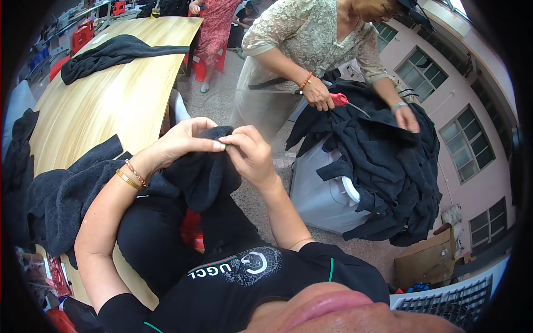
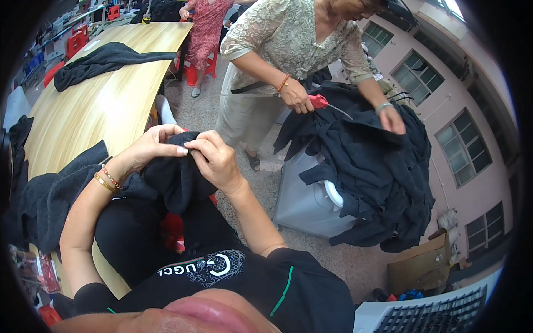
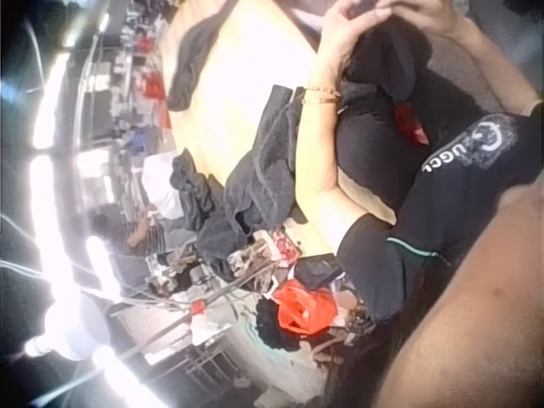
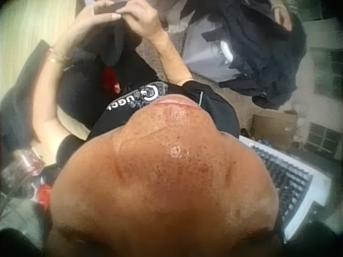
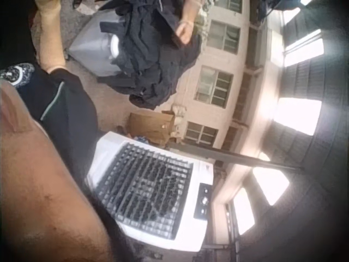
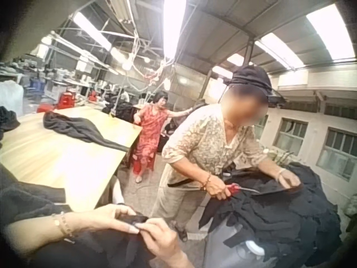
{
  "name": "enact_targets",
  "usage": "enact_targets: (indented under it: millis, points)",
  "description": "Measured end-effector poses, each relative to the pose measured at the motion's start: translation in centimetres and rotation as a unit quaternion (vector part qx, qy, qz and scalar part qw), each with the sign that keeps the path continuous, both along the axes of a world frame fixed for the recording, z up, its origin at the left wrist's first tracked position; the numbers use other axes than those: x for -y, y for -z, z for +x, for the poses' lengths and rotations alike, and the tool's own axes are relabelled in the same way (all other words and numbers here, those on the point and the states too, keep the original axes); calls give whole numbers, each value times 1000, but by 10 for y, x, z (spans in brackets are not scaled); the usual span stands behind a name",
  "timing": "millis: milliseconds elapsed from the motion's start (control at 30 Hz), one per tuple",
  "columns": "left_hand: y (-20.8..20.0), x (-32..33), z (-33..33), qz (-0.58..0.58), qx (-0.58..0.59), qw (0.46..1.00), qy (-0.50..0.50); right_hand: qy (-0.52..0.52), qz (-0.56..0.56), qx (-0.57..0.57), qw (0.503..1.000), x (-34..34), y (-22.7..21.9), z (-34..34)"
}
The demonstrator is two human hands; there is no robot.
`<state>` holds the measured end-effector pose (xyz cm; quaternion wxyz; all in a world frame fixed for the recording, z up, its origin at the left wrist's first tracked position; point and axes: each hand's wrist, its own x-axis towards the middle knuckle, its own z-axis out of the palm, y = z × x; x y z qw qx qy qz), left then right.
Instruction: Inspecting and handling black cloth garment pieces in a textile workshop setting.
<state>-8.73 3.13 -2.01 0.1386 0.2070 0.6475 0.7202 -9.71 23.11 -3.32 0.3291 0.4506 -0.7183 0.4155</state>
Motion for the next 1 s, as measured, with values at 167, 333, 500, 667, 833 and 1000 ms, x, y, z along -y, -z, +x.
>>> enact_targets:
  millis: [167, 333, 500, 667, 833, 1000]
  points:
    - [9, -2, -4, -107, -87, 988, -74, -21, -30, 46, 998, 2, 15, -6]
    - [13, -2, -5, -146, -95, 980, -98, -67, -71, 201, 975, 0, 36, -15]
    - [17, 2, -8, -175, -127, 973, -84, -121, -43, 256, 958, -10, 33, -18]
    - [19, 7, -9, -169, -94, 979, -64, -182, -89, 327, 923, -5, 44, -25]
    - [26, 5, -14, -147, -70, 985, -56, -209, -92, 342, 911, -10, 47, -34]
    - [30, 9, -13, -173, -91, 979, -56, -219, -73, 406, 884, -9, 30, -22]
